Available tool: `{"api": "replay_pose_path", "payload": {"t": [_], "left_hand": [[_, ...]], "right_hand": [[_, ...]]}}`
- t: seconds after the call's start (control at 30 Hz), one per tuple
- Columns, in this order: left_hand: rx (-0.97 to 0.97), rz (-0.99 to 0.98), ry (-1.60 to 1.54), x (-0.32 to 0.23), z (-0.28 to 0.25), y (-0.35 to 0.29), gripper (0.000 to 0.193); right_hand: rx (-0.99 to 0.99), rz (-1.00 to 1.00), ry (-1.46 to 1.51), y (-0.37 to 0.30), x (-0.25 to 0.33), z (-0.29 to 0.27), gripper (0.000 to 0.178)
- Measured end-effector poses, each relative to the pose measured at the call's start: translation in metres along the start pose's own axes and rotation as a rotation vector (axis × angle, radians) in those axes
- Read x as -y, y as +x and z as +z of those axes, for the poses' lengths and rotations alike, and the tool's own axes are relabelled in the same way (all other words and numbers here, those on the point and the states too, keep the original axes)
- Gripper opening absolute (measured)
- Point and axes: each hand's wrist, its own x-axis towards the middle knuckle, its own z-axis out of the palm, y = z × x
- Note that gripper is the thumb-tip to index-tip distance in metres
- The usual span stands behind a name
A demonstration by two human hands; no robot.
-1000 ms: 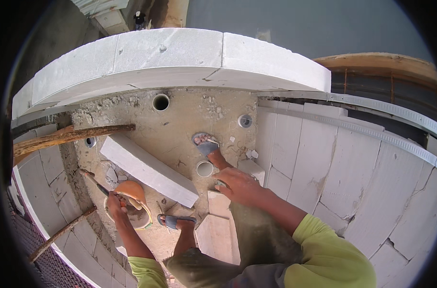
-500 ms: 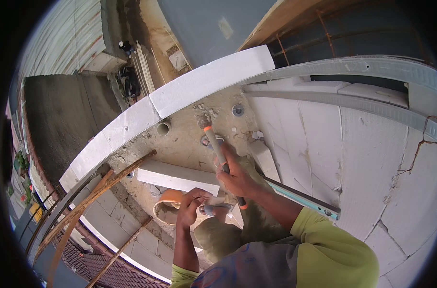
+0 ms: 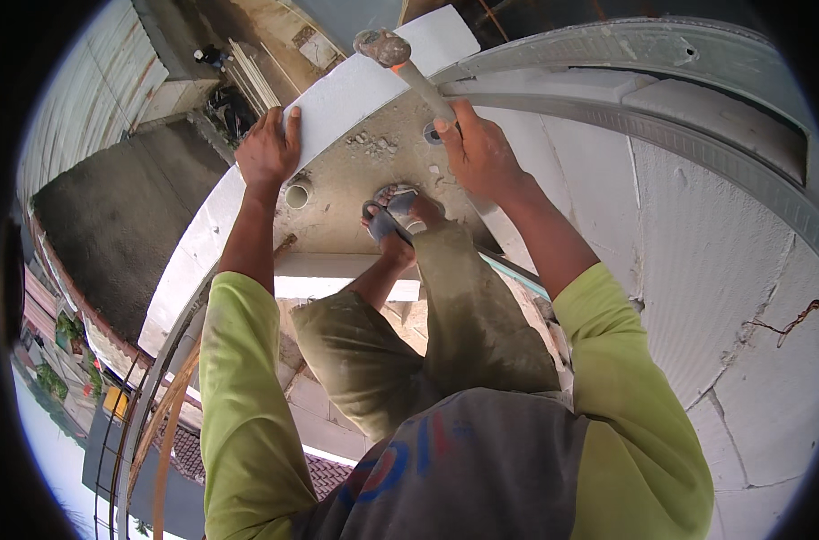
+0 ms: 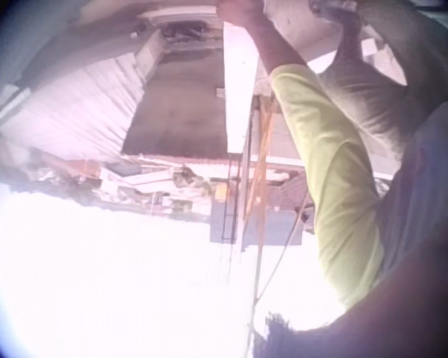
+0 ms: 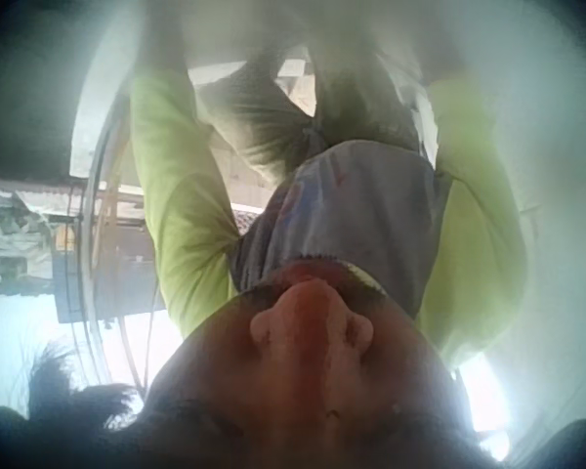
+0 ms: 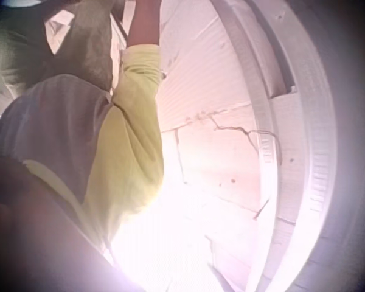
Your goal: The person installs white rectangular tiles along a curved wall edge, using a trowel to apply mortar from a bucket and a hammer to tap tiles into place. The person repeatedly scoops mortar, spreads it, positions tiles, and adjusts them while working on a rooftop construction site.
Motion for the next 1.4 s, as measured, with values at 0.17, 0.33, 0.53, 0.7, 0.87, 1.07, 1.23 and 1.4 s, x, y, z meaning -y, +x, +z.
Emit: {"api": "replay_pose_path", "payload": {"t": [0.17,0.33,0.53,0.7,0.87,1.07,1.23,1.4], "left_hand": [[-0.048,0.036,-0.007,-0.001,0.006,0.002,0.047],[-0.105,0.084,-0.008,0.0,0.006,0.005,0.044],[-0.016,0.104,-0.067,0.015,0.007,0.009,0.052],[0.519,0.189,-0.276,0.078,-0.033,0.024,0.086],[0.698,0.154,-0.41,0.122,-0.02,0.016,0.09],[0.676,0.166,-0.401,0.119,-0.03,0.012,0.098],[0.682,0.15,-0.392,0.116,-0.036,0.014,0.1],[0.654,0.136,-0.336,0.115,-0.037,0.01,0.104]], "right_hand": [[0.049,0.116,-0.096,0.007,-0.011,0.008,0.037],[0.009,0.087,-0.1,-0.003,-0.02,0.033,0.037],[0.064,0.216,-0.159,-0.006,0.012,0.028,0.04],[0.09,0.091,-0.13,-0.02,0.062,0.021,0.039],[0.162,0.019,-0.164,-0.019,0.062,0.073,0.035],[0.155,-0.008,-0.105,-0.018,0.071,0.094,0.035],[0.23,0.08,-0.206,-0.011,0.054,0.102,0.031],[0.164,0.018,-0.147,-0.028,0.049,0.107,0.032]]}}
